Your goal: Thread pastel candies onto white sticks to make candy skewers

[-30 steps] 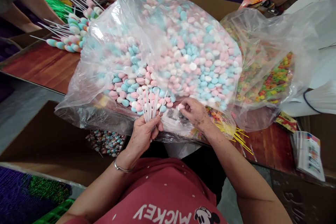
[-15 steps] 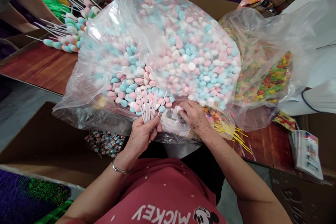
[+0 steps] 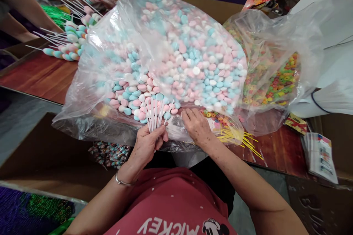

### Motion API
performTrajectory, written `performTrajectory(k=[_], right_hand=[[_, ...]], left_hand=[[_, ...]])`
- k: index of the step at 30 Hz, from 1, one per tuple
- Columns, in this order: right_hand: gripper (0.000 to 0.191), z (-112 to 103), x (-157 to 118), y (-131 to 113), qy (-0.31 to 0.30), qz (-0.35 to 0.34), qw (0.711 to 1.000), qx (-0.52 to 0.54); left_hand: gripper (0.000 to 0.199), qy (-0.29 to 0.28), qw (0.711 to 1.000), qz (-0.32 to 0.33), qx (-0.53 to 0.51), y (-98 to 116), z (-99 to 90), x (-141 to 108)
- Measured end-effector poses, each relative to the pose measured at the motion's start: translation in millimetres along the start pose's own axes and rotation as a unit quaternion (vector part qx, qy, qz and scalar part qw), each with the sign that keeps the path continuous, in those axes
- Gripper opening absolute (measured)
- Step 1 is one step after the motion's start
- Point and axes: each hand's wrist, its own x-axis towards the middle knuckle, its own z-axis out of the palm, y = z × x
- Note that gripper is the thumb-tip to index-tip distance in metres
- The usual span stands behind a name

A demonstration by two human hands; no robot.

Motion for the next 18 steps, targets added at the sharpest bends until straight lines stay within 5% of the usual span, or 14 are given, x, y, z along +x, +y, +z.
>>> performTrajectory(k=[4,7,10,14,18], right_hand=[[0.029,4,9,1,0.022,0.029,0.999,0.037],[0.027,8,12,10,0.07,0.133,0.975,0.161],[0.031,12,9,20,0.131,0.24,0.902,0.335],[0.023,11,6,20,0.159,0.275,0.809,0.494],[0.021,1,10,15,0.147,0.316,0.671,0.655]], left_hand=[[0.027,-0.014,0.999,0.002,0.032,1,0.8,-7],[0.026,-0.017,0.998,0.004,0.064,-2,-1.2,-10],[0.027,-0.033,0.993,0.007,0.113,-6,-5.5,-11],[0.027,-0.044,0.984,0.022,0.174,-13,-12.4,-8],[0.026,-0.065,0.97,0.045,0.23,-20,-17.9,-7]])
